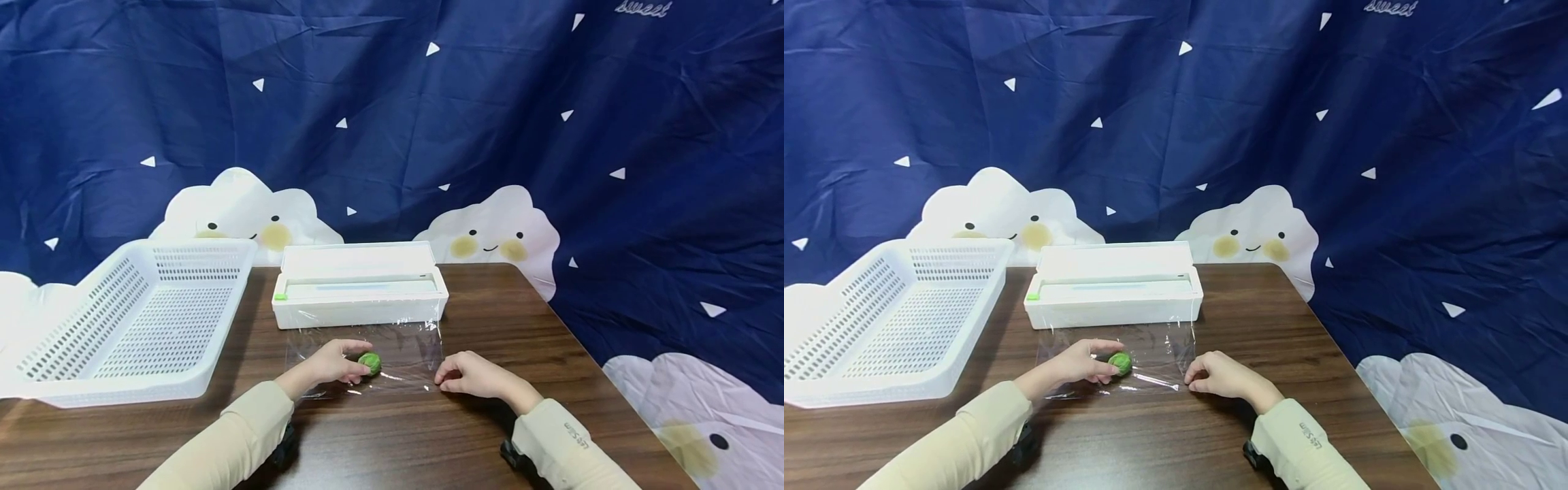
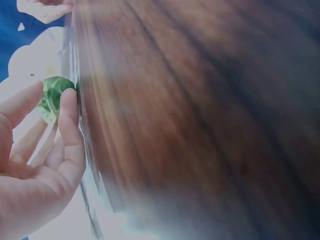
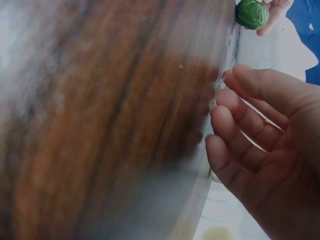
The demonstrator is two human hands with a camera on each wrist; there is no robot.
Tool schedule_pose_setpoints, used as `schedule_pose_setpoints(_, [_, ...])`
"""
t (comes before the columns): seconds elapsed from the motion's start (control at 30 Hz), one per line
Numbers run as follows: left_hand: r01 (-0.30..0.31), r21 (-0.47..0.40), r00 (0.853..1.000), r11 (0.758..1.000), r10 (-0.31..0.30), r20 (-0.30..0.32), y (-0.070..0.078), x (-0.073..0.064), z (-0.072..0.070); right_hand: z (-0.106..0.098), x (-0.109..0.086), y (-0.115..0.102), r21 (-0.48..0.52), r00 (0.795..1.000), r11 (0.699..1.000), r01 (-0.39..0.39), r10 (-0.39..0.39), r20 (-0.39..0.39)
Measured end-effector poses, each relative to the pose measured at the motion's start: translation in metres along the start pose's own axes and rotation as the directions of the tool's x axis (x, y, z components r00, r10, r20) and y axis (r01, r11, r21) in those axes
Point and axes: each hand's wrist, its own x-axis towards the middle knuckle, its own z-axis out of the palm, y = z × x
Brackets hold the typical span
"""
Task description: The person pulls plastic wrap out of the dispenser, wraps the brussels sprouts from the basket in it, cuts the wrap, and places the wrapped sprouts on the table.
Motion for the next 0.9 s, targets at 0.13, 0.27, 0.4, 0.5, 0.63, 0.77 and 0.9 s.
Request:
schedule_pose_setpoints(0.13, [-0.024,0.043,0.999,0.999,0.025,-0.03,-0.001,-0.007,-0.008,0.0,0.0,0.0,-0.003,1.0,1.0,0.002,-0.002,0.001])
schedule_pose_setpoints(0.27, [-0.038,0.079,0.996,0.996,0.044,-0.074,-0.002,-0.015,-0.019,0.0,0.0,0.0,0.004,1.0,1.0,0.001,-0.001,0.001])
schedule_pose_setpoints(0.4, [-0.055,0.099,0.993,0.994,0.065,-0.102,-0.003,-0.024,-0.029,-0.001,0.0,-0.001,0.013,1.0,1.0,0.004,-0.004,0.002])
schedule_pose_setpoints(0.5, [-0.086,0.125,0.99,0.988,0.099,-0.102,-0.004,-0.031,-0.035,-0.001,0.0,-0.002,0.017,1.0,1.0,0.005,-0.006,0.003])
schedule_pose_setpoints(0.63, [-0.129,0.194,0.985,0.973,0.148,-0.092,-0.006,-0.041,-0.042,0.0,0.001,-0.002,0.028,1.0,0.999,0.017,-0.016,-0.009])
schedule_pose_setpoints(0.77, [-0.154,0.28,0.982,0.948,0.179,-0.064,-0.009,-0.049,-0.048,0.001,0.003,-0.002,0.048,0.999,0.998,0.038,-0.036,-0.028])
schedule_pose_setpoints(0.9, [-0.174,0.319,0.983,0.932,0.186,-0.006,-0.014,-0.057,-0.054,0.003,0.005,-0.003,0.07,0.999,0.997,0.039,-0.037,-0.026])
